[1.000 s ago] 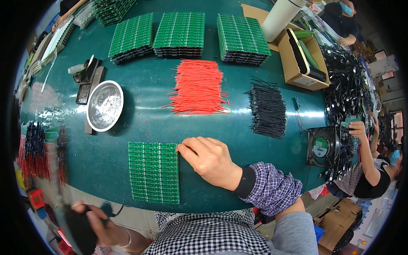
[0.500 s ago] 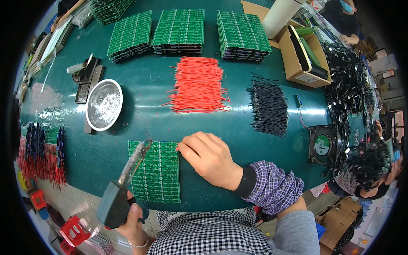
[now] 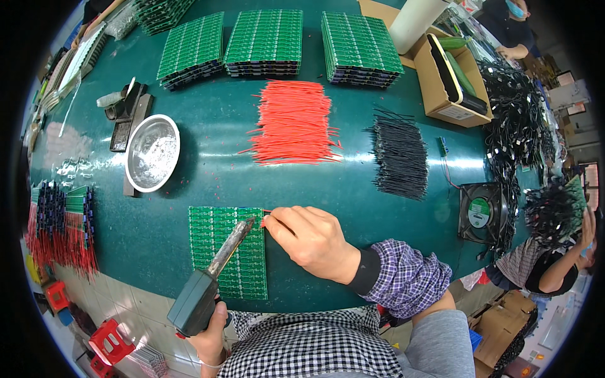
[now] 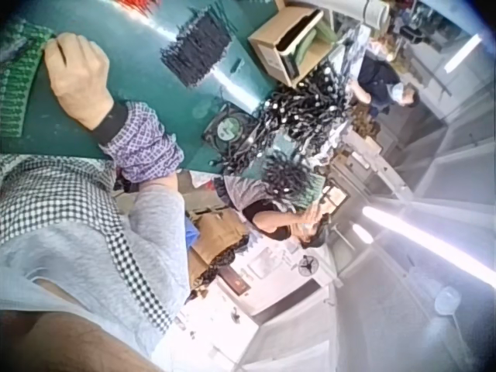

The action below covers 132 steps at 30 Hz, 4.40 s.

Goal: The person solders wires onto a circuit board using a soldering tool, stacks the completed board with others, and positions a new circuit board before soldering wires onto it.

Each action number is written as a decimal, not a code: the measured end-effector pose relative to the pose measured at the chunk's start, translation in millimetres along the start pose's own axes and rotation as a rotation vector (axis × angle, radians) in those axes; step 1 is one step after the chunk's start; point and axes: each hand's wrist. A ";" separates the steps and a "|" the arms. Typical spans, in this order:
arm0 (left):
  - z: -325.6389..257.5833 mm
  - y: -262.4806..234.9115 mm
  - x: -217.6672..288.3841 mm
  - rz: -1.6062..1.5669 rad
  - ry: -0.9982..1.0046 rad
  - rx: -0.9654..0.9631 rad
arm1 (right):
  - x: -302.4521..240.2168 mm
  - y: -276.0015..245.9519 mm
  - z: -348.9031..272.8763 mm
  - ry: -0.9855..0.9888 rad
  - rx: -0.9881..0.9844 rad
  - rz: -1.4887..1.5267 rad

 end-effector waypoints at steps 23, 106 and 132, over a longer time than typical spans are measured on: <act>2.6 2.4 4.9 -0.042 -0.037 0.124 | -1.6 0.3 1.0 0.001 -0.016 -0.032; 3.6 -0.4 10.8 -0.040 0.005 0.227 | -9.1 4.7 -10.3 -0.023 0.034 -0.057; -21.4 -15.4 -16.2 0.006 0.139 0.070 | -15.8 2.5 -15.7 -0.055 0.111 0.035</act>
Point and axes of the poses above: each hand's wrist, its own z-axis towards the middle knuckle, its own y-axis out of the palm, x = y × z, and after that the axes turned 5 degrees about y, right-handed
